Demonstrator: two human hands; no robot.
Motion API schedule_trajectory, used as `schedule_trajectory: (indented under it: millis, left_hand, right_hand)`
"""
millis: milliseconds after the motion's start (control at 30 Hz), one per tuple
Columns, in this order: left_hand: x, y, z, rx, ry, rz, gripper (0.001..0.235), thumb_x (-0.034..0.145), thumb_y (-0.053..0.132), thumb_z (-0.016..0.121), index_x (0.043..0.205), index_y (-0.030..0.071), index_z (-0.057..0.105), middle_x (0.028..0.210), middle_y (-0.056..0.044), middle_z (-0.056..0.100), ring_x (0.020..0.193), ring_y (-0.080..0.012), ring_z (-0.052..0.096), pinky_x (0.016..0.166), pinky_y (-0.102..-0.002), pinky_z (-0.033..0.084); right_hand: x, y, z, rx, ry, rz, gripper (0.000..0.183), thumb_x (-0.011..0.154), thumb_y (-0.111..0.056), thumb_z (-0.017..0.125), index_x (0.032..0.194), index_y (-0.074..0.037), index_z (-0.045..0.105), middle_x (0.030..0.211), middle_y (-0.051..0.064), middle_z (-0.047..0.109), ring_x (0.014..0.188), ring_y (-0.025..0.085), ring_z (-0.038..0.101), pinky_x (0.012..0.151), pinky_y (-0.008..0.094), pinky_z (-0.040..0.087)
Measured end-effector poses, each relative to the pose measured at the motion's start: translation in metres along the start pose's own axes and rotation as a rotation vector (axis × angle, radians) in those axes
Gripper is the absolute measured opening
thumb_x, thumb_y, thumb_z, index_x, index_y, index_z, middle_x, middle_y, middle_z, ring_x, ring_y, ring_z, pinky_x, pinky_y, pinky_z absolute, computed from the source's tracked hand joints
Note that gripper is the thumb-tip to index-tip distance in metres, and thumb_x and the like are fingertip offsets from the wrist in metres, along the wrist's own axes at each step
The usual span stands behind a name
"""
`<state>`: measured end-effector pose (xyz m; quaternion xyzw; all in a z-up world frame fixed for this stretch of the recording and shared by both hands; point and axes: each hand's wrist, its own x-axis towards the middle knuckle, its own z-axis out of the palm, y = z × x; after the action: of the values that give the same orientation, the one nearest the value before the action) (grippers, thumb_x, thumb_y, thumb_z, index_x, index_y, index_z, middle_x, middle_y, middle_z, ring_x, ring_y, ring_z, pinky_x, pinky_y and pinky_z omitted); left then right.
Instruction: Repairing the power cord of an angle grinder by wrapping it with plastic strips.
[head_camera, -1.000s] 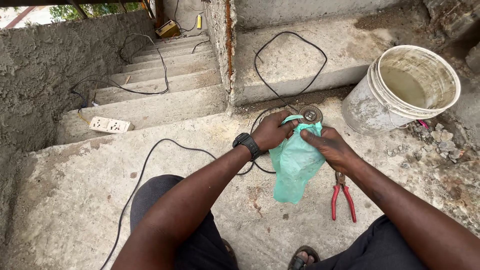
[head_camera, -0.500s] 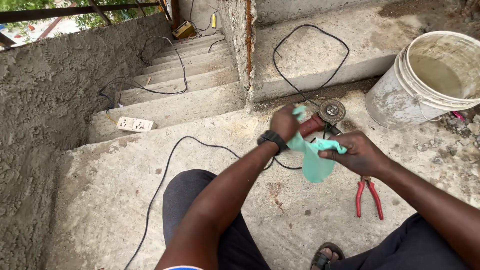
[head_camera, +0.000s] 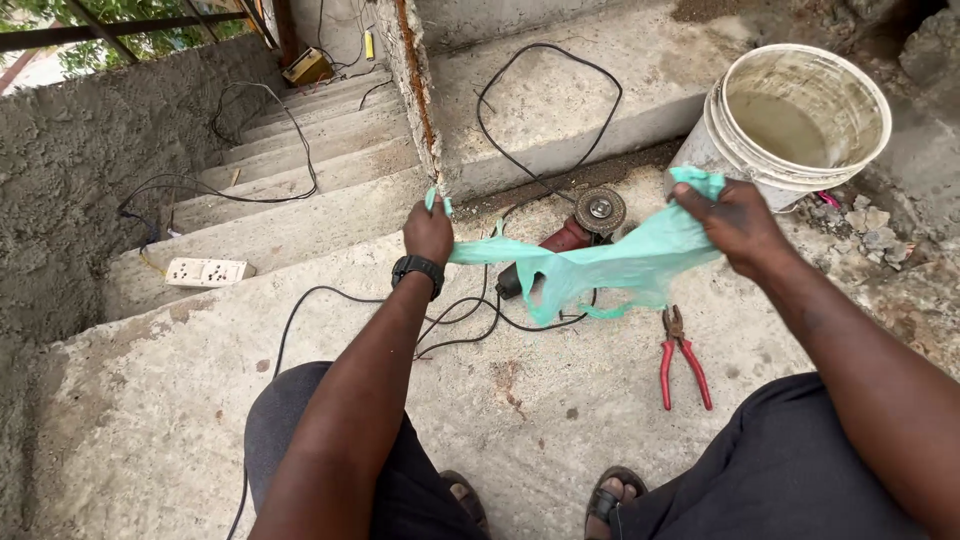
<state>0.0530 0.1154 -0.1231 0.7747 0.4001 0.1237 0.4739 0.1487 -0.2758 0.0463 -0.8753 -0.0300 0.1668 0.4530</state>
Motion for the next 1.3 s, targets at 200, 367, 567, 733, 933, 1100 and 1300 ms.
schedule_trajectory:
  millis: [200, 367, 567, 733, 933, 1100, 1300]
  left_hand:
    - [0.037, -0.056, -0.002, -0.035, 0.224, -0.233, 0.051, 0.106, 0.040, 0.049, 0.112, -0.006, 0.068, 0.109, -0.027, 0.071, 0.098, -0.0421, 0.068, 0.088, -0.050, 0.052]
    - [0.020, -0.034, 0.019, -0.356, 0.084, -0.316, 0.052, 0.106, 0.040, 0.048, 0.125, -0.006, 0.060, 0.115, -0.023, 0.069, 0.100, -0.0353, 0.068, 0.088, -0.046, 0.053]
    - [0.003, 0.006, -0.015, -0.595, 0.043, -0.446, 0.048, 0.105, 0.037, 0.045, 0.125, -0.005, 0.057, 0.107, -0.018, 0.071, 0.089, -0.0277, 0.067, 0.076, -0.042, 0.052]
    - [0.002, 0.012, -0.031, -0.675, 0.085, -0.512, 0.046, 0.105, 0.036, 0.046, 0.123, -0.005, 0.058, 0.105, -0.016, 0.071, 0.085, -0.0242, 0.065, 0.072, -0.042, 0.051]
    - [0.006, 0.004, -0.037, -0.515, 0.140, -0.500, 0.048, 0.105, 0.037, 0.048, 0.122, -0.006, 0.059, 0.109, -0.017, 0.070, 0.086, -0.0268, 0.066, 0.073, -0.043, 0.051]
    - [0.010, -0.006, -0.038, -0.546, 0.192, -0.546, 0.044, 0.103, 0.034, 0.048, 0.122, -0.005, 0.059, 0.111, -0.015, 0.070, 0.087, -0.0247, 0.066, 0.072, -0.044, 0.052]
    - [0.039, -0.050, -0.053, -0.271, 0.288, -0.441, 0.044, 0.107, 0.033, 0.042, 0.121, -0.006, 0.057, 0.117, -0.020, 0.071, 0.096, -0.0242, 0.075, 0.077, -0.037, 0.060]
  right_hand:
    - [0.037, 0.134, -0.160, 0.260, 0.395, 0.266, 0.037, 0.109, -0.033, 0.064, 0.127, -0.001, 0.056, 0.104, 0.015, 0.071, 0.084, 0.021, 0.072, 0.077, 0.035, 0.060]
    - [-0.014, 0.312, -0.200, 0.133, 0.451, 0.369, 0.046, 0.113, -0.045, 0.057, 0.128, -0.002, 0.060, 0.089, 0.011, 0.063, 0.061, 0.014, 0.047, 0.050, 0.029, 0.038]
    - [-0.066, 0.310, -0.187, 0.240, 0.471, 0.366, 0.056, 0.109, -0.050, 0.061, 0.132, 0.000, 0.061, 0.085, 0.012, 0.058, 0.058, 0.013, 0.042, 0.046, 0.029, 0.038]
    - [-0.082, 0.226, -0.167, 0.340, 0.606, 0.354, 0.057, 0.102, -0.043, 0.072, 0.133, 0.003, 0.059, 0.089, 0.010, 0.065, 0.060, 0.013, 0.046, 0.047, 0.026, 0.038]
    - [-0.090, 0.203, -0.161, 0.312, 0.600, 0.418, 0.056, 0.096, -0.045, 0.073, 0.132, -0.002, 0.062, 0.089, 0.011, 0.067, 0.056, 0.013, 0.045, 0.042, 0.029, 0.033]
    - [-0.090, 0.212, -0.162, 0.302, 0.587, 0.443, 0.051, 0.098, -0.043, 0.071, 0.129, -0.003, 0.062, 0.087, 0.010, 0.066, 0.055, 0.011, 0.043, 0.042, 0.027, 0.032]
    - [-0.071, 0.275, -0.196, 0.840, 0.903, 0.393, 0.041, 0.091, -0.025, 0.072, 0.124, -0.004, 0.060, 0.112, 0.009, 0.071, 0.090, 0.016, 0.079, 0.074, 0.028, 0.066]
